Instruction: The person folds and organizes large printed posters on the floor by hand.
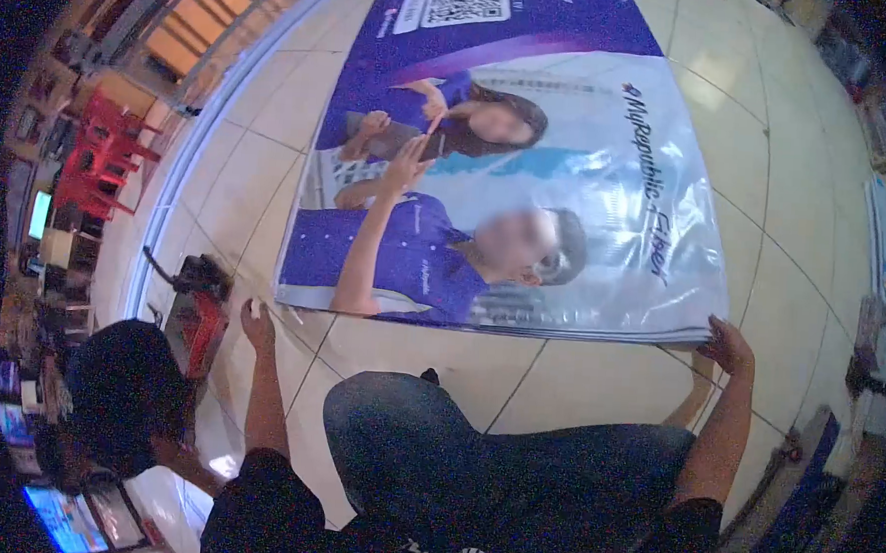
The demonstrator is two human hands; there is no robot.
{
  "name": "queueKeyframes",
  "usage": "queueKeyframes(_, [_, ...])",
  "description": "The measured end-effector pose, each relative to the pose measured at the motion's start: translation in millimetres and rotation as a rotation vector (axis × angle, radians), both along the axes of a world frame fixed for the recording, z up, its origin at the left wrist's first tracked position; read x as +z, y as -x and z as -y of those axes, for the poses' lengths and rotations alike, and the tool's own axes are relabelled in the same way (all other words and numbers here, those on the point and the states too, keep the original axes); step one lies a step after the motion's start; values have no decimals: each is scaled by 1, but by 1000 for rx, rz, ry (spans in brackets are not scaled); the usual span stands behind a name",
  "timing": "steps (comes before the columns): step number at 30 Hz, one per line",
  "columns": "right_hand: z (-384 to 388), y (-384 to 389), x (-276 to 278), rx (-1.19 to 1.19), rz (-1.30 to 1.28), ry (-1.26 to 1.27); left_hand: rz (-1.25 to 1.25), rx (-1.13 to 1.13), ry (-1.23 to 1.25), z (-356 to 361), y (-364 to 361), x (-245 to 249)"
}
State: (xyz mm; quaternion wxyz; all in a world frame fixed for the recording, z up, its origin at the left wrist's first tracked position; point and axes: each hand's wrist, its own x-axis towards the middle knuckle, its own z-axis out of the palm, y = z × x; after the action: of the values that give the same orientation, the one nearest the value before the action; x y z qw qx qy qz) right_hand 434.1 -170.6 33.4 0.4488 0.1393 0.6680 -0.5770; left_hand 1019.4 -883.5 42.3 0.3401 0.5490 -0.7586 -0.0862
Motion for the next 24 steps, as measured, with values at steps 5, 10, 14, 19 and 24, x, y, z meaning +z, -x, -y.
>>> queueKeyframes(5, [30, -23, 34, -85, -25, 57, 433, -53, -169, 97, 29, -49])
queueKeyframes(10, [15, 6, -32, -39, -376, -84, 359, -56, -339, 88, 65, -18])
queueKeyframes(14, [17, 10, -45, -44, -478, -190, 291, -212, -767, 84, 58, 0])
queueKeyframes(19, [27, -2, 20, -10, -220, -242, 97, -461, -624, 74, 37, -5])
queueKeyframes(24, [-18, 19, -79, -54, -649, -291, 16, -315, -586, 83, 34, -34])
